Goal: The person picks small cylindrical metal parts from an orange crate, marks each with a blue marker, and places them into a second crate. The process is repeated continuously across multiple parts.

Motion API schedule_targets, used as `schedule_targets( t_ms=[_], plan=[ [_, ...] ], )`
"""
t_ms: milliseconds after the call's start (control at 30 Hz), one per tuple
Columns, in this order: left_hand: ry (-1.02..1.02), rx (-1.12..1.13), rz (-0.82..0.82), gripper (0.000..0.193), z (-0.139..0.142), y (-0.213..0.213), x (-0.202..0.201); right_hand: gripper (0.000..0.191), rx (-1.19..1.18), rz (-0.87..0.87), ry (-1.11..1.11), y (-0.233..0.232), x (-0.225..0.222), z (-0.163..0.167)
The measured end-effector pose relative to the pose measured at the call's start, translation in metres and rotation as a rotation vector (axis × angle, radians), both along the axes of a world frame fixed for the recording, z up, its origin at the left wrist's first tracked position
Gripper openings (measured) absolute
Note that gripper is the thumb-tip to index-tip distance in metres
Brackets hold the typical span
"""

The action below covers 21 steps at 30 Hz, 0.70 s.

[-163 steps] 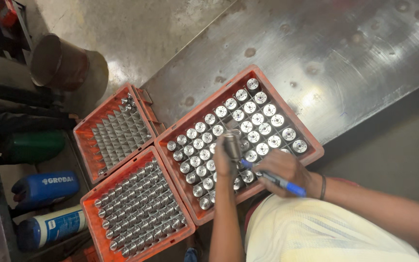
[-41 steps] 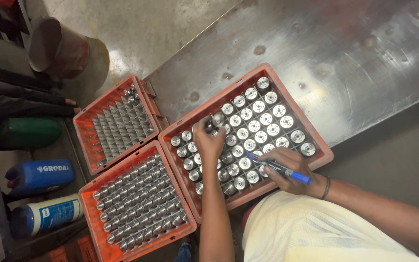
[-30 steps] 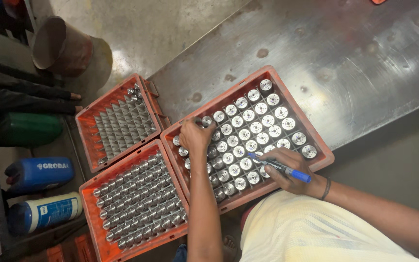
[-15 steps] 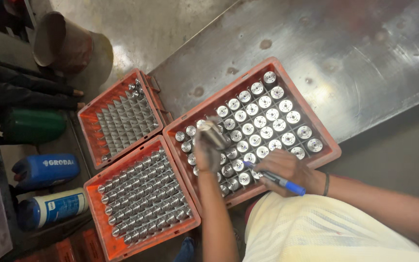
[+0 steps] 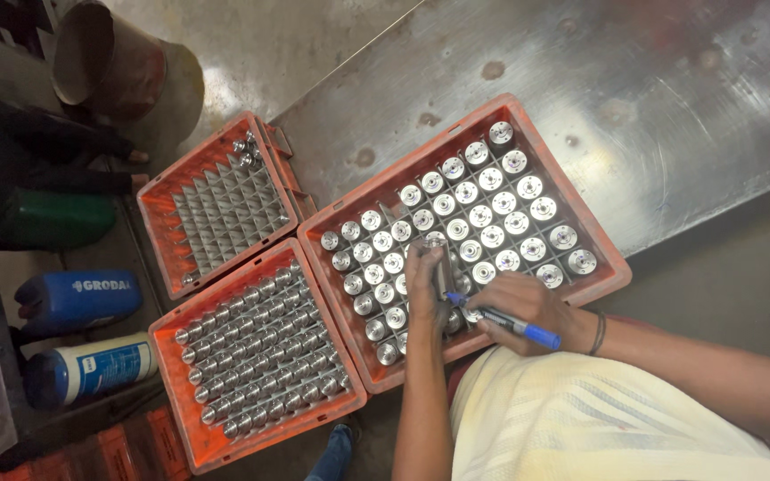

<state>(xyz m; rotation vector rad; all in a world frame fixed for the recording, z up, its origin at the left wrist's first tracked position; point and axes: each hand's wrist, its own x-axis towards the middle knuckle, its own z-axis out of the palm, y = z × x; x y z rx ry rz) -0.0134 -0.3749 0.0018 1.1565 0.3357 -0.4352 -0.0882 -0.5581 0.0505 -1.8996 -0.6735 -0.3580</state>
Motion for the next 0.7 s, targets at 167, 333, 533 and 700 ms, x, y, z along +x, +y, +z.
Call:
schedule_targets(
  t_ms=[167,333,533,700],
  plan=[
    [-0.06,-0.188,-0.004,0.033,0.001,0.001,0.006,0.021,0.055,-0.084,0.033,0.003,0.001,-0.002],
    [-0.381,0.979,-0.039,0.043,0.022,0.017,0.041,0.02,0.083,-0.129,0.04,0.002,0.002,0.001],
    [-0.591,1.225,-0.054,0.048,0.05,0.043,0.08,0.019,0.048,-0.177,0.148,-0.003,0.001,0.004],
    [-0.45,1.551,-0.242,0.053,0.047,0.029,0.075,0.02,0.066,-0.184,0.141,-0.002,-0.001,0.003]
  ],
)
